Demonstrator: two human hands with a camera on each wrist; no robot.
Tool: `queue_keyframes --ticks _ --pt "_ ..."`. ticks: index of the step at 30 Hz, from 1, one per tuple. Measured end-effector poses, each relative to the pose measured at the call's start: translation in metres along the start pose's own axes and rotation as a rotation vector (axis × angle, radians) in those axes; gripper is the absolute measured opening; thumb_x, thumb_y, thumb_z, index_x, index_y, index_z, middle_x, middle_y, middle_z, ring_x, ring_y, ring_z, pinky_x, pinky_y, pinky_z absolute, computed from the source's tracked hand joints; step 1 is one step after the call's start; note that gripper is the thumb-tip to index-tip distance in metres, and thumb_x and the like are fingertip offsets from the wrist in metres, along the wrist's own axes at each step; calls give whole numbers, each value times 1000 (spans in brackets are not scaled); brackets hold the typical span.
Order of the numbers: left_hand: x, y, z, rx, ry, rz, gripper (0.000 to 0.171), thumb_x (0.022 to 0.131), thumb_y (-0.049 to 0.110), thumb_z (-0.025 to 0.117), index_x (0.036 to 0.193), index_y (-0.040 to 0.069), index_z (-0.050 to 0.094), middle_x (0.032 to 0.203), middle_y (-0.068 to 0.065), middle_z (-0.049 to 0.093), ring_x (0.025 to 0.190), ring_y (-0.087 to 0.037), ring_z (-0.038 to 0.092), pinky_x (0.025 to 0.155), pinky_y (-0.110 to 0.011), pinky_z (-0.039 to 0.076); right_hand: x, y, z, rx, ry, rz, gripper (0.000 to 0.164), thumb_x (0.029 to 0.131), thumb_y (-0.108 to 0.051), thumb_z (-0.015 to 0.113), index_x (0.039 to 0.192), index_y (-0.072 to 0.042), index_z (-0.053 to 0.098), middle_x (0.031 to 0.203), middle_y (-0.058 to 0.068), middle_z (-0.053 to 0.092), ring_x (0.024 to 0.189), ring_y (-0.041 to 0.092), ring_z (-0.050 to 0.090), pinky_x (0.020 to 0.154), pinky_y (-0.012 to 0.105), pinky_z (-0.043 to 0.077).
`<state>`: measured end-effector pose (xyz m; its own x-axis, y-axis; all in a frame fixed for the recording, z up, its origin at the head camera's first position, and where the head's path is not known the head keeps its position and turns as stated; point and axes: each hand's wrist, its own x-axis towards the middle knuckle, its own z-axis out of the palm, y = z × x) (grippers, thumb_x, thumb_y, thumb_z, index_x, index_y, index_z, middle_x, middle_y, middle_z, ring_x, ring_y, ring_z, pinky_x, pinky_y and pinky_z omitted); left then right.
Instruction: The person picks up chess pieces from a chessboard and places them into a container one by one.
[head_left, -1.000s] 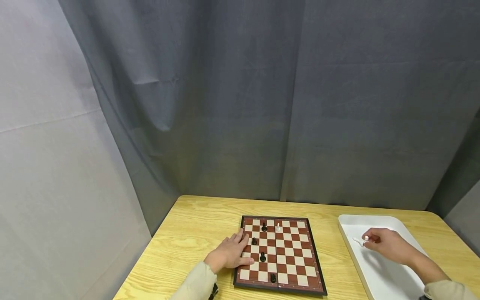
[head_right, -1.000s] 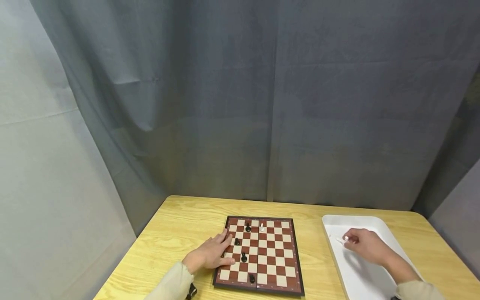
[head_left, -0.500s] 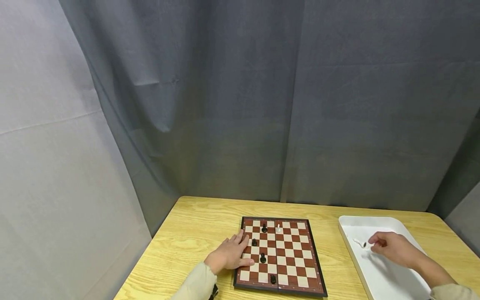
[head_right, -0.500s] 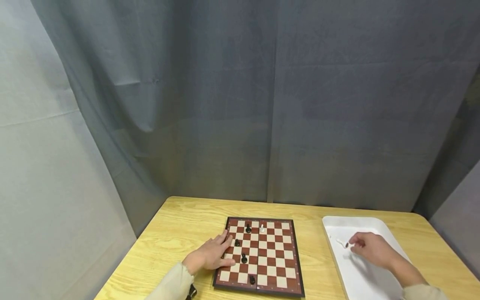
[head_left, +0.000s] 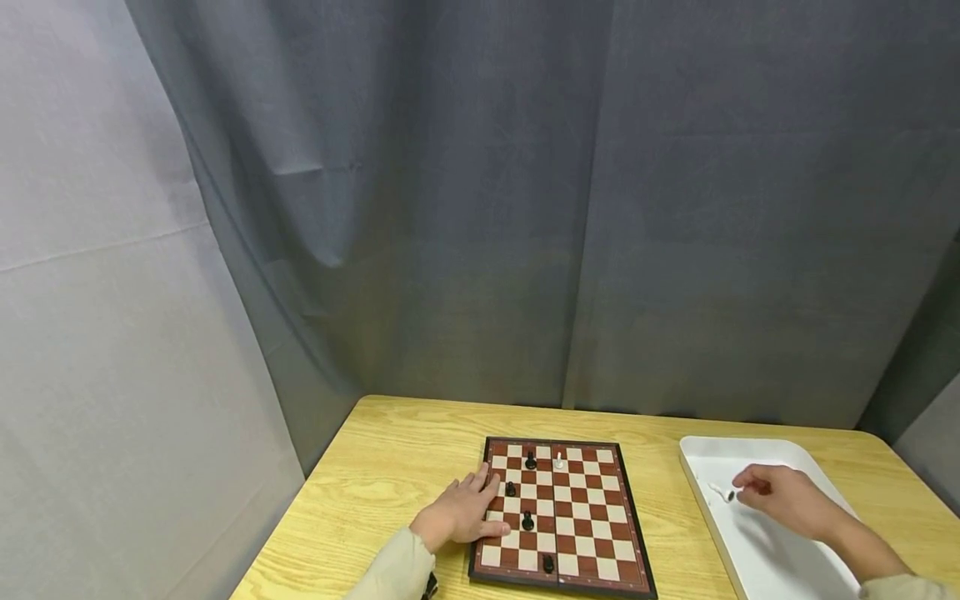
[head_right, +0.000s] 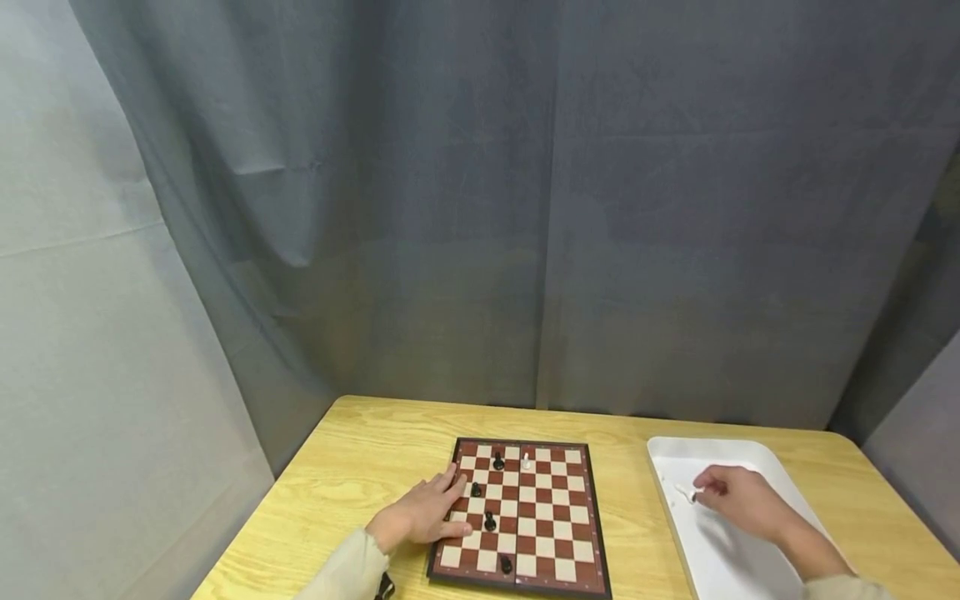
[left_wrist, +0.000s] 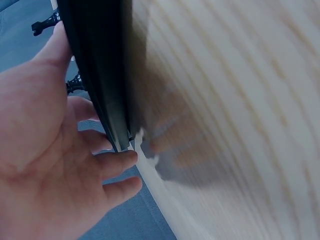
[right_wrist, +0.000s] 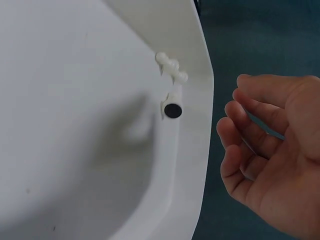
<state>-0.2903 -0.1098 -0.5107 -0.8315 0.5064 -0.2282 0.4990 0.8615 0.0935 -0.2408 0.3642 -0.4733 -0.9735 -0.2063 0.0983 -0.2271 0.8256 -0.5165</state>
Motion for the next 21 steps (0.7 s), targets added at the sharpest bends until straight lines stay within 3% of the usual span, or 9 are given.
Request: queue_keyframes --ticks 13,21 --pt "0 1 -1 4 -1 -11 84 86 67 44 151 16 27 156 -12 15 137 -31 29 108 -48 28 17 -41 16 123 4 -53 10 89 -11 64 95 -4 66 80 2 62 68 5 54 57 26 47" --pt "2 -1 1 -15 -9 -7 84 86 67 43 151 17 27 156 -12 14 137 -31 29 108 -48 27 30 -63 36 163 -25 -113 13 90 -15 65 97 -4 66 83 -2 61 74 7 55 61 26 47"
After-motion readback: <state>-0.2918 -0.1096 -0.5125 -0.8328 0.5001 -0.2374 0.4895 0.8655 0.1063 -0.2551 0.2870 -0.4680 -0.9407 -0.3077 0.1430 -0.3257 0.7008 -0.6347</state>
